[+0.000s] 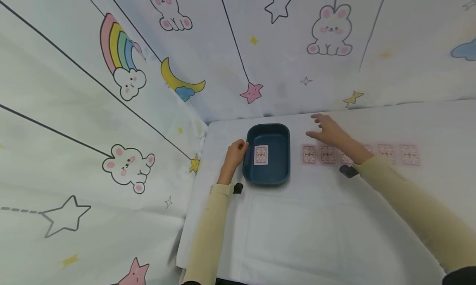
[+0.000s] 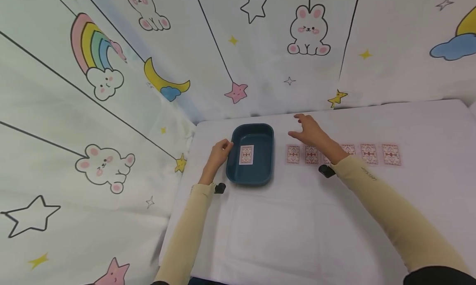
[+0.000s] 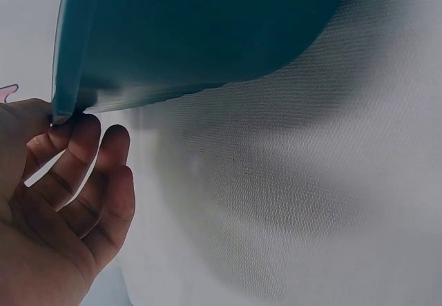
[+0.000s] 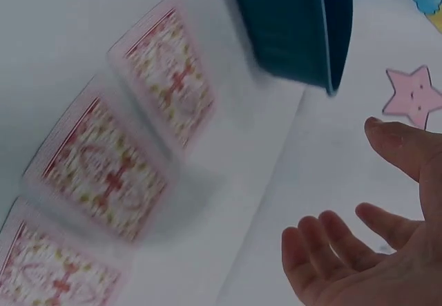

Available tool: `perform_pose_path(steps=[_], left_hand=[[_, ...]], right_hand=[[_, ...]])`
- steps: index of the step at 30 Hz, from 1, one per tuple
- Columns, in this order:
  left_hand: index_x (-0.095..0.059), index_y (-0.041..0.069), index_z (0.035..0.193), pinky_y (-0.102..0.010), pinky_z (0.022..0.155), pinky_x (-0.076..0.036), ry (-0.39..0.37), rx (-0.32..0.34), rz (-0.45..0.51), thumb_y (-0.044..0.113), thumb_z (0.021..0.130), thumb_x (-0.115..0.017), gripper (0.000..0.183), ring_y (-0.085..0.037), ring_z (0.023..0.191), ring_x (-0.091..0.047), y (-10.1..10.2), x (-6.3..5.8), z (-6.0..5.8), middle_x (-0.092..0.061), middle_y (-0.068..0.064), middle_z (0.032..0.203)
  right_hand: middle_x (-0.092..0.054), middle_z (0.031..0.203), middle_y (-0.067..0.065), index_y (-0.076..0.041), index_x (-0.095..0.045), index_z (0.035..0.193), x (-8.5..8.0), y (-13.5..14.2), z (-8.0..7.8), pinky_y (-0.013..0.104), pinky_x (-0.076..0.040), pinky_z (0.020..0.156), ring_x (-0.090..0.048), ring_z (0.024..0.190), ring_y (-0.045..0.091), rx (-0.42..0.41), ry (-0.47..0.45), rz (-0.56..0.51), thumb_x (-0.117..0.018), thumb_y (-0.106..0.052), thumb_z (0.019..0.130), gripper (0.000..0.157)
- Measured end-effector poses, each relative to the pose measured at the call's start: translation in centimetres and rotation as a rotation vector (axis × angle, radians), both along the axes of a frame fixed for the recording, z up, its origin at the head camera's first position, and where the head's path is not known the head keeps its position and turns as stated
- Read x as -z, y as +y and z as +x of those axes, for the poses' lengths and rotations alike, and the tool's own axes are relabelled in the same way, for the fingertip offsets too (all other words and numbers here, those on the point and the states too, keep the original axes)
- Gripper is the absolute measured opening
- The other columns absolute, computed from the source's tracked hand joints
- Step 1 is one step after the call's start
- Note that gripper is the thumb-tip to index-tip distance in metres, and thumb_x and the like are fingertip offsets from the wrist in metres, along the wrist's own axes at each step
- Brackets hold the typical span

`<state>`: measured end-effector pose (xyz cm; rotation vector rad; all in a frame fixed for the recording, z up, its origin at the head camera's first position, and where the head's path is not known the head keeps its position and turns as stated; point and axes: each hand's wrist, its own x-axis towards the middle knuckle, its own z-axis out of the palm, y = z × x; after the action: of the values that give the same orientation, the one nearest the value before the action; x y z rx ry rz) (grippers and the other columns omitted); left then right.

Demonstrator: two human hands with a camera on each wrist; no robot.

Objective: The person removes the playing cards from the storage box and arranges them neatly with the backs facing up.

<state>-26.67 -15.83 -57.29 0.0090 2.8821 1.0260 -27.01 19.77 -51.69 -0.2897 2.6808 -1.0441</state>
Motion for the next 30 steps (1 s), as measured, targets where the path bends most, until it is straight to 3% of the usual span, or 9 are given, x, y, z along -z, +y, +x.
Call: perform_pose_path(steps=[7,17,30], left_hand=[[-0.060,0.009,0.091,-0.028,0.061,-0.039,0.021,0.010,0.007,0.031,0.105,-0.053,0.027,-0.017,0.068,-0.050,0.1,0.0,0.0,-0.055,-0.004,0.078],[-0.059,0.010,0.091,-0.027,0.061,-0.038,0.018,0.013,-0.002,0.033,0.105,-0.052,0.028,-0.016,0.068,-0.049,-0.1,0.2,-0.1,-0.055,-0.003,0.078],[-0.059,0.011,0.091,-0.027,0.059,-0.037,0.002,0.020,0.003,0.033,0.105,-0.052,0.027,-0.015,0.065,-0.048,-0.3,0.1,-0.1,-0.052,0.000,0.075]], right_hand=[[-0.037,0.146,0.033,0.003,-0.028,0.152,0.4,-3.8,-1.0,0.059,-0.040,0.108,-0.043,0.132,0.049,-0.031,0.049,0.009,-0.066,-0.024,0.097,0.072],[-0.040,0.147,0.030,0.001,-0.035,0.150,0.2,-10.0,-0.8,0.057,-0.038,0.111,-0.044,0.134,0.044,-0.122,0.071,0.034,-0.067,-0.028,0.097,0.068],[-0.040,0.151,0.028,0.001,-0.035,0.152,1.8,-17.7,-1.0,0.058,-0.038,0.111,-0.039,0.140,0.048,-0.237,-0.058,0.287,-0.067,-0.032,0.096,0.072]])
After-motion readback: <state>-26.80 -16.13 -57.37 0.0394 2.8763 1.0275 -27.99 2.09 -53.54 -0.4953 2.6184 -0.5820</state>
